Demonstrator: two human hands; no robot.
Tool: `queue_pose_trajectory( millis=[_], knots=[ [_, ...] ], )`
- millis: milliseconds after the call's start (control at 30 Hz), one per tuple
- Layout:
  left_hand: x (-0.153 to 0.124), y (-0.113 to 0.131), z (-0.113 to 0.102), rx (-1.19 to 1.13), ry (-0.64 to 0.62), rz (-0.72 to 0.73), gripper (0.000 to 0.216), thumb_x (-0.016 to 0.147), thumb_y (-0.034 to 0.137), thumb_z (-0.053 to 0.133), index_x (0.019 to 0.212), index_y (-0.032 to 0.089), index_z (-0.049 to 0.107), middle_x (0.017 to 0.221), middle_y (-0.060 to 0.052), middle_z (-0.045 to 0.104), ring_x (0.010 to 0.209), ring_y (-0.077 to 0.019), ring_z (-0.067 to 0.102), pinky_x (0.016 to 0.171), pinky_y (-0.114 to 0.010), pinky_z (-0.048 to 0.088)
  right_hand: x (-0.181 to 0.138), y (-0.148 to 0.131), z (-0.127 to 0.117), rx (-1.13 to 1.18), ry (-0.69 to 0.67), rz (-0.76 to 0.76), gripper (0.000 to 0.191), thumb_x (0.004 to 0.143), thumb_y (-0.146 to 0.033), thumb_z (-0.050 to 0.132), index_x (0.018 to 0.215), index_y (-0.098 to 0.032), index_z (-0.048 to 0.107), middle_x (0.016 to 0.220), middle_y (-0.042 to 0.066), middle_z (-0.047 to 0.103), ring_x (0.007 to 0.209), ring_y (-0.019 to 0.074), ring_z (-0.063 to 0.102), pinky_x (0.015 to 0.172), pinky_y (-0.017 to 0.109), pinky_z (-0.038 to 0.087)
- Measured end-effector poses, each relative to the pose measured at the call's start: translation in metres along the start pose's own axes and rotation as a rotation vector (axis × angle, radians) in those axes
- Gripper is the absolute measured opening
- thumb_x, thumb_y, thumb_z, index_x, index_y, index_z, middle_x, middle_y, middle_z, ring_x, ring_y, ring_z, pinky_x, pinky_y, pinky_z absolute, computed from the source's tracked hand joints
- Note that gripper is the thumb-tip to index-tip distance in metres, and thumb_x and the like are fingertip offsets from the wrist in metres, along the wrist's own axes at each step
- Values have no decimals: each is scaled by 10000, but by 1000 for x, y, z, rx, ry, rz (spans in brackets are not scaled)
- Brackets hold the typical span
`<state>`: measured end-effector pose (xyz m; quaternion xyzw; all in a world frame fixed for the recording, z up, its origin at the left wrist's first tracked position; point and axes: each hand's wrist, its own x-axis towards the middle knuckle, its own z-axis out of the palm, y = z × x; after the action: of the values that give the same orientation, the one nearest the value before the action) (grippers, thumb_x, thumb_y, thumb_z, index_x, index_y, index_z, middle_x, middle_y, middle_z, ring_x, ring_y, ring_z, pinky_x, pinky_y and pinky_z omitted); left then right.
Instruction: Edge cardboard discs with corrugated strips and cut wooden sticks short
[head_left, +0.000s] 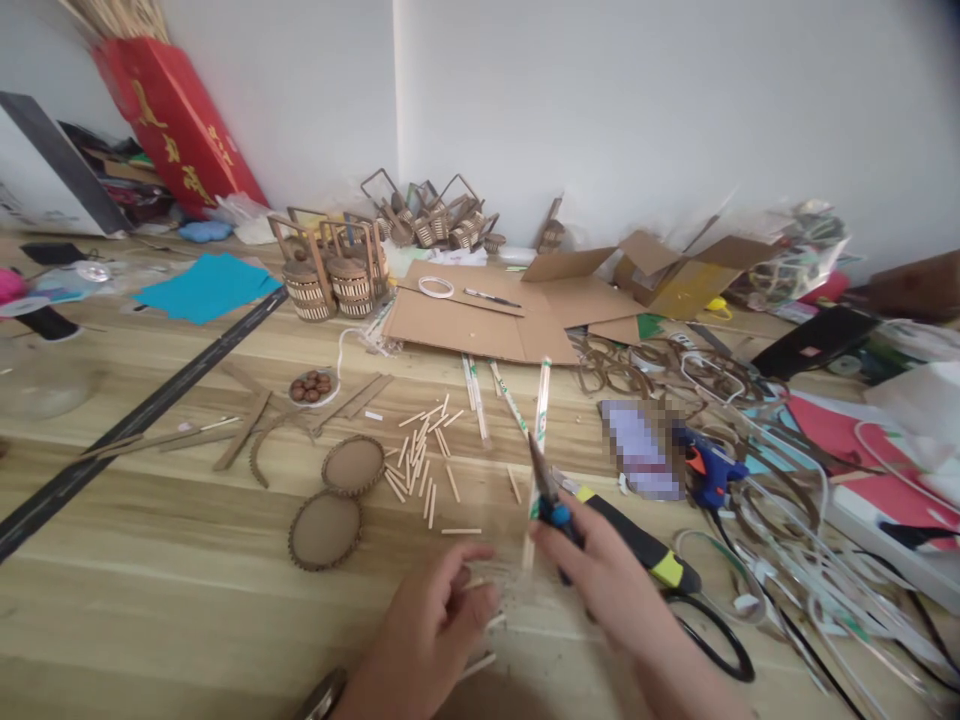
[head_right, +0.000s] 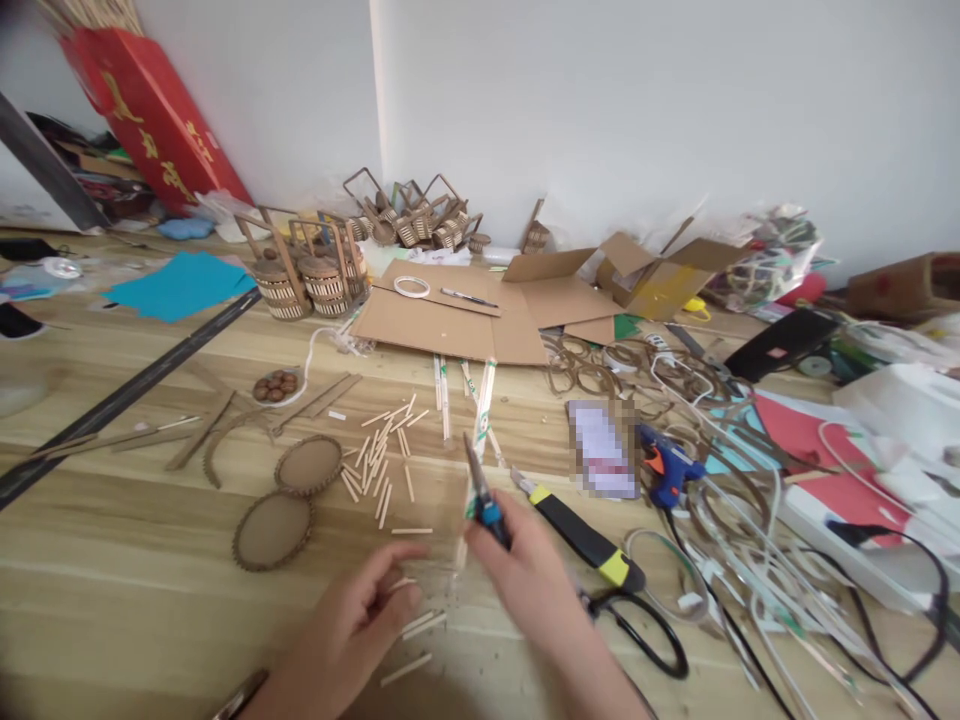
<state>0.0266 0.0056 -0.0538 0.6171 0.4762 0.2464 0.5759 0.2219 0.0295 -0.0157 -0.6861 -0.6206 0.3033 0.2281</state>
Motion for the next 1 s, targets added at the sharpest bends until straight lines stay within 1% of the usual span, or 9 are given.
queue_pose_trajectory(
  millis=[33,100,200,333,433,567,733,867,1000],
  knots=[
    [1,0,1,-15,-40,8,300,928,454,464,1026,198,585,689,19,562,630,-162,530,576,-243,376,-11,-4,11,152,-1,-21,228,839,-420,487,782,-217,574,718,4,632,711,187,599,642,261,473],
    [2,0,1,14,-58,54,308,945,459,435,866,196,577,725,-1,586,690,-168,544,616,-249,366,-26,-11,30,372,21,-5,254,811,-452,535,780,-207,597,712,11,635,688,186,586,636,265,478],
    [0,4,-1,134,-47,115,348,977,410,369,716,204,474,683,8,536,674,-159,501,614,-261,319,-30,-11,43,574,127,69,299,757,-487,651,766,-188,652,682,13,637,647,176,565,610,263,472],
    [-5,13,-7,224,-184,166,318,971,336,382,678,213,391,645,34,465,638,-143,440,604,-267,276,-14,5,26,662,347,113,447,728,-626,693,798,-184,687,582,-30,538,551,141,479,513,246,394],
    [-5,16,-11,214,-252,186,324,984,354,366,691,217,387,669,32,466,660,-148,440,619,-266,284,-3,17,5,692,484,112,504,695,-696,698,727,-196,645,567,-43,501,534,129,448,481,239,354],
    [-2,13,-13,156,-198,141,350,1002,438,303,753,224,426,703,28,479,674,-159,461,630,-265,312,0,21,-13,729,567,51,498,671,-680,742,653,-203,599,597,-31,542,582,129,483,523,240,390],
    [0,11,-15,155,-99,114,385,978,511,304,738,233,417,652,41,429,624,-164,435,589,-266,313,-4,8,-29,761,621,-4,460,677,-631,769,634,-205,598,596,-38,552,583,116,485,540,234,397],
    [-2,11,-17,196,-91,156,396,979,519,323,724,235,429,631,42,437,593,-161,430,557,-262,304,-9,-4,-39,742,682,-70,386,717,-541,764,629,-205,597,587,-47,541,506,97,417,490,240,355],
    [-5,8,-15,226,-99,218,415,993,506,301,697,239,415,611,39,444,569,-159,438,543,-260,313,-12,-4,-39,629,732,-87,347,810,-496,701,652,-208,590,558,-64,485,504,101,410,503,244,352]
  ],
)
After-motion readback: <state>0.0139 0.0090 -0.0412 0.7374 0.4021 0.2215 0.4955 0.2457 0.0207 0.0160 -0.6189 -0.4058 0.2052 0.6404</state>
